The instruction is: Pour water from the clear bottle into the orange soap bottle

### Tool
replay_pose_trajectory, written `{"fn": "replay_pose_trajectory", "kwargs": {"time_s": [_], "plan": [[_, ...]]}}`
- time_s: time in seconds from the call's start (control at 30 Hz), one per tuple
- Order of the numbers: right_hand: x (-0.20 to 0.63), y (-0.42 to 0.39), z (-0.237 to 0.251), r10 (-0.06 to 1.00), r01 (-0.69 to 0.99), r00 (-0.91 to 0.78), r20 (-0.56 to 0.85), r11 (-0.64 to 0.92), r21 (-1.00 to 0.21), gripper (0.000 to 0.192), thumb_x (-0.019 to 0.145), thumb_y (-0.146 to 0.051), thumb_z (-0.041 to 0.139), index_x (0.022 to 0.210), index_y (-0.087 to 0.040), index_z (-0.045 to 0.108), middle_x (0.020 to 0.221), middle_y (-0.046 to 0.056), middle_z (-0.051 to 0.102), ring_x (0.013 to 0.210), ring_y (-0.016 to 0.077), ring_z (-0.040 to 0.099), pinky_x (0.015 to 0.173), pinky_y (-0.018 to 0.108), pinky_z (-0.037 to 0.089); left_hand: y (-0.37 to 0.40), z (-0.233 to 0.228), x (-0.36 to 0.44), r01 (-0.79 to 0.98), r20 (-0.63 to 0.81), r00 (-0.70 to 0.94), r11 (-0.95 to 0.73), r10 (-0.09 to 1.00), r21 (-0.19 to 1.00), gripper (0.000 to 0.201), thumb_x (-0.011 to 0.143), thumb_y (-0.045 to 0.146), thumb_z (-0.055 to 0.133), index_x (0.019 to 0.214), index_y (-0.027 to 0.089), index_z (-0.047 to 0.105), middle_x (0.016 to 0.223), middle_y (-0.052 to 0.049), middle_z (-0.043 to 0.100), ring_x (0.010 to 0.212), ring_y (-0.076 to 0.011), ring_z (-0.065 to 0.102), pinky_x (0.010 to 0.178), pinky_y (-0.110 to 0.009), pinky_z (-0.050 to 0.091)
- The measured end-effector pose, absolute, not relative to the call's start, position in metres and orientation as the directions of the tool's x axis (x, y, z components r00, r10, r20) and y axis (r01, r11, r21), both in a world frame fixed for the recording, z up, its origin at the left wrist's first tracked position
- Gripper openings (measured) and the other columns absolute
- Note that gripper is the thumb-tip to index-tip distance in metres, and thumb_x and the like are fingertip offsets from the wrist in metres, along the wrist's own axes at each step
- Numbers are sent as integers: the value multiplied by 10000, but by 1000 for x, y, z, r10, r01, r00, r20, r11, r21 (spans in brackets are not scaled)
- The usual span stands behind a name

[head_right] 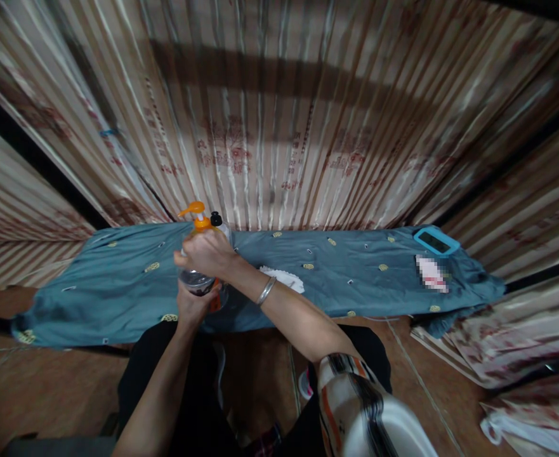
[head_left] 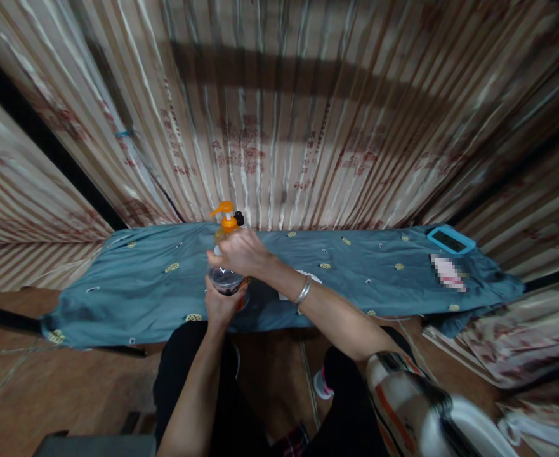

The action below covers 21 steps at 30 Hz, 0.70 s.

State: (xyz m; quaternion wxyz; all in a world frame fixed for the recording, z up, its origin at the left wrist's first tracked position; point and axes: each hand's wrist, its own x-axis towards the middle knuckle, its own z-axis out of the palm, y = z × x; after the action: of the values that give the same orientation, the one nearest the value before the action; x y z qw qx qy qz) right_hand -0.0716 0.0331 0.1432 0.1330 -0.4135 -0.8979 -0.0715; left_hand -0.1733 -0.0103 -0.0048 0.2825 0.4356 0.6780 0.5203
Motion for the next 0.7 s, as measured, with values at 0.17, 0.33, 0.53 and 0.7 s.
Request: {"fn": "replay_pose_trajectory", "kwargs": {"time_s": [0.17,0.33,0.53,0.7], "plan": [[-67,43,146,664,703,-696,273,707,76,615,1029,-588,333,1001,-85,686,940,144,786,895,259,750,755,386,567,-12,-2,-172,312,64,-458,93,887,946,735,504,401,851,1141,204,542,1013,-92,717,950,-290,707,837,-394,554],[-62,45,154,618,650,-752,229,753,103,633,1027,-597,331,1031,-77,692,996,146,789,951,255,746,777,378,567,-10,-6,-173,298,59,-445,86,894,951,787,507,386,862,1197,201,532,1069,-92,719,973,-281,708,862,-381,554],[-68,33,159,709,740,-664,239,669,73,629,1010,-593,400,967,-67,742,967,188,790,987,320,749,761,422,570,-7,-13,-172,299,98,-449,46,888,953,827,516,370,869,1245,199,519,1138,-106,708,1021,-285,701,883,-386,559],[-68,29,157,758,783,-613,225,621,38,624,1012,-596,389,985,-78,736,970,172,796,951,287,758,767,404,568,-9,-12,-171,296,96,-470,55,878,954,808,511,370,877,1223,213,529,1087,-87,714,997,-278,704,871,-382,562]]}}
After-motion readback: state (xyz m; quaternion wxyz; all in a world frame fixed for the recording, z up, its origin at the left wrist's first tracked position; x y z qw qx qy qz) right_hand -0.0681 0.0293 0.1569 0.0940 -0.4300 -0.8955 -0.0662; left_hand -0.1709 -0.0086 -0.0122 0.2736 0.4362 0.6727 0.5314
